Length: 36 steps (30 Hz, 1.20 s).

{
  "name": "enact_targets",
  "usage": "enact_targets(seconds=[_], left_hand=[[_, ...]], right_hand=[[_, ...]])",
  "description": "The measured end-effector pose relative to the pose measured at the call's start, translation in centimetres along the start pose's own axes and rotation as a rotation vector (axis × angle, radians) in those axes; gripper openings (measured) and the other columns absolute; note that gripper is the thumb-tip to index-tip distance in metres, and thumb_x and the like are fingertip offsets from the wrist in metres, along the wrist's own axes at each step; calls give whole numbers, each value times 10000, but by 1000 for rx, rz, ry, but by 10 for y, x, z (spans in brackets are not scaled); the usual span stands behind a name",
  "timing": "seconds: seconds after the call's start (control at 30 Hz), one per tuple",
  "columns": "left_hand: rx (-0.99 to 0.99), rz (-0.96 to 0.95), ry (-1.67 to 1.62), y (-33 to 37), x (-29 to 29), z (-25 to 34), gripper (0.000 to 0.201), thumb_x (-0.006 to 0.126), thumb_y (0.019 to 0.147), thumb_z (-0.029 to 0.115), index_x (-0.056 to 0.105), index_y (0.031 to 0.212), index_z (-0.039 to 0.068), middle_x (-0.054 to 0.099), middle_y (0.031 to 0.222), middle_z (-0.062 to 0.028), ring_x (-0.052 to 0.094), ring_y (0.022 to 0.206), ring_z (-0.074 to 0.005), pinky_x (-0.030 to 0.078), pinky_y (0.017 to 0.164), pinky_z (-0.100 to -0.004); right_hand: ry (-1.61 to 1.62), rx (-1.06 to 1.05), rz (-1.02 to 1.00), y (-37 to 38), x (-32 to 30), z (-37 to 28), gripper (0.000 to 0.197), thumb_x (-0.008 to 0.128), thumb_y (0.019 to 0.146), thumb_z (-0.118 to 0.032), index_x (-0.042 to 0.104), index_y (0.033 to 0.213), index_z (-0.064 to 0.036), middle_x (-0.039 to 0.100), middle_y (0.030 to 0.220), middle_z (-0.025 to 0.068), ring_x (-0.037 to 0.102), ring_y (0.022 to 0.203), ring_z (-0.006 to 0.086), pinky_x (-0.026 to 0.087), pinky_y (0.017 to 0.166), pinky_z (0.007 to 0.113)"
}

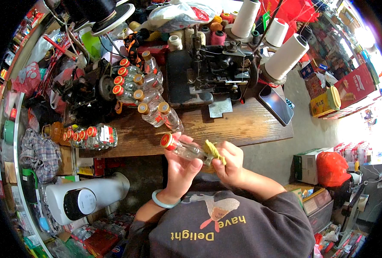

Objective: The person wipes small glass bottles with a yellow cloth and places them back on a crowded wooden table near sewing machinery.

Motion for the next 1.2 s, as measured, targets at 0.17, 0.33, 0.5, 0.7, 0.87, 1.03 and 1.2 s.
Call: enact_targets(seconds=[0.17, 0.33, 0.5, 0.7, 0.87, 1.03, 1.2], left_hand=[[-69, 28, 34, -1, -5, -6, 654, 684, 892, 262, 281, 1375, 81, 464, 1139, -26, 481, 1016, -103, 433, 891, -275], [-75, 215, -207, -5, -7, -14, 644, 679, 894, 309, 316, 1374, 80, 482, 1185, -29, 502, 1062, -129, 421, 940, -299], [-183, 122, -461, 5, -2, -4, 691, 615, 847, 565, 389, 1361, 163, 428, 1092, -17, 450, 898, -154, 425, 831, -371], [-290, -80, -768, 3, 6, -7, 730, 636, 808, 598, 417, 1331, 138, 419, 1072, -34, 438, 864, -149, 418, 803, -352], [-448, -71, -1082, 10, 7, 1, 555, 622, 832, 448, 467, 1187, 52, 397, 971, -55, 446, 817, -143, 408, 757, -334], [-437, -20, -1105, 12, 4, 1, 531, 605, 834, 488, 491, 1161, 86, 428, 959, -54, 448, 850, -168, 407, 778, -332], [-383, -20, -960, 9, 11, -4, 537, 609, 824, 484, 478, 1167, 93, 424, 963, -51, 431, 882, -174, 394, 839, -356]], right_hand=[[5, -150, 78, 6, 4, -15, 346, 703, 764, -170, 614, 1058, -10, 598, 1045, 171, 632, 714, 293, 524, 611, 368], [-150, -324, -97, 10, 3, -17, 589, 736, 681, -237, 602, 1243, -122, 572, 1317, 70, 500, 539, 137, 474, 503, 255], [-300, -669, 45, -1, 6, -25, 454, 663, 670, -186, 693, 1119, -243, 579, 1312, -79, 382, 538, 54, 364, 497, 186], [-186, -655, 81, -16, 13, -19, 499, 694, 709, -315, 665, 1208, -313, 524, 785, -118, 412, 573, 75, 320, 488, 198], [-254, -732, 48, -20, 12, -3, 360, 689, 716, -248, 710, 1074, -280, 604, 1233, -186, 457, 605, 81, 313, 480, 203], [-302, -672, 23, -26, 7, 16, 372, 671, 708, -202, 701, 1076, -244, 615, 1248, -103, 497, 608, 107, 357, 484, 214], [-89, -628, 85, -33, 12, 18, 404, 650, 721, -155, 661, 1123, -114, 610, 1252, 78, 496, 576, 129, 386, 474, 240]])
Point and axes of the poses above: each hand's wrist, its own y-axis towards the middle knuckle, its own x-axis out of the palm, z = x × y, the point moved 3 cm from there along y, towards the middle knuckle
